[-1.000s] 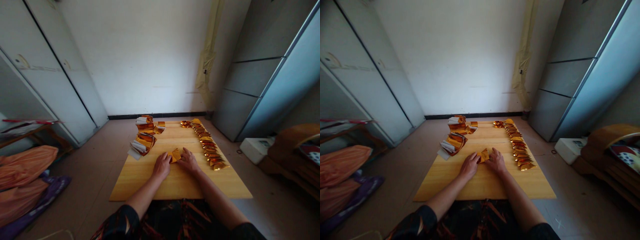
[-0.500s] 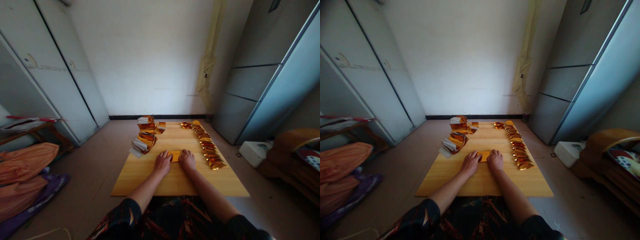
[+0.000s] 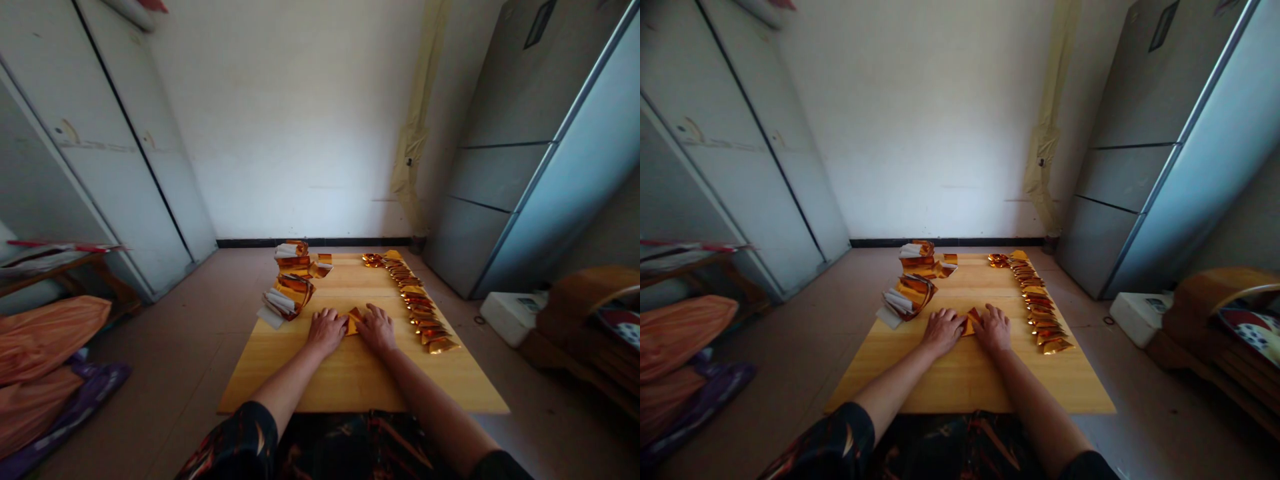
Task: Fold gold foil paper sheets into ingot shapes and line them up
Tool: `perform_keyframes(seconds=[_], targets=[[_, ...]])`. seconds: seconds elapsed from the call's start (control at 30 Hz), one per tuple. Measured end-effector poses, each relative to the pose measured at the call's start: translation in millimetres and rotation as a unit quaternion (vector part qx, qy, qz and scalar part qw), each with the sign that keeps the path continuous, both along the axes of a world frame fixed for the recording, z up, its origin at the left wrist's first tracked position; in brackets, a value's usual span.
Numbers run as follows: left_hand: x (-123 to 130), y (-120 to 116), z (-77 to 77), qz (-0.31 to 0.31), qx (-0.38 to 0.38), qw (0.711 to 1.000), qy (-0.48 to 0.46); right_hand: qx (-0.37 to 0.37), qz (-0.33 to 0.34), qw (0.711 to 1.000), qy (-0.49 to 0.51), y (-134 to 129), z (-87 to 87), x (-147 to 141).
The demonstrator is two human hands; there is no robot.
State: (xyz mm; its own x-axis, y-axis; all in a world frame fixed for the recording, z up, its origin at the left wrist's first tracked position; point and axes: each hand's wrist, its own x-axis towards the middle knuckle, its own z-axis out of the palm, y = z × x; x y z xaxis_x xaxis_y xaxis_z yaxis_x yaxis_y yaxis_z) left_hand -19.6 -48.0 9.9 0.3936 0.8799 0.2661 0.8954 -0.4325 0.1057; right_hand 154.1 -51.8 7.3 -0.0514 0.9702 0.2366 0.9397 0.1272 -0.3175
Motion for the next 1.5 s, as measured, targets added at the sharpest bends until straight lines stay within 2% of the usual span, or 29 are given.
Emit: perform_keyframes(seconds=[0.13,0.43,0.73,0.93,1.2,1.5], targets=[[-2,10,1.4,-0.006,-0.009,1.0,0.004,-0.027,0.014,1.0,0.003,9,3.4,2],[-5,19,-8.3,-0.021,-0.023,0.999,-0.02,-0.047,-0.044,0.997,-0.045,10,10.5,-12],[-1,28,-6.4,0.016,-0.038,0.998,-0.054,-0.026,-0.084,0.994,-0.065,12,4.9,-18],[3,24,-0.1,0.046,-0.04,0.997,-0.051,-0.035,-0.081,0.993,-0.073,10,1.4,-17],[3,14,0.0,0.033,-0.034,0.998,-0.038,-0.038,-0.064,0.994,-0.081,4,-1.8,-16],[-1,20,-8.9,0.081,-0.025,0.995,-0.062,-0.025,-0.057,0.995,-0.085,1,4.9,-18]])
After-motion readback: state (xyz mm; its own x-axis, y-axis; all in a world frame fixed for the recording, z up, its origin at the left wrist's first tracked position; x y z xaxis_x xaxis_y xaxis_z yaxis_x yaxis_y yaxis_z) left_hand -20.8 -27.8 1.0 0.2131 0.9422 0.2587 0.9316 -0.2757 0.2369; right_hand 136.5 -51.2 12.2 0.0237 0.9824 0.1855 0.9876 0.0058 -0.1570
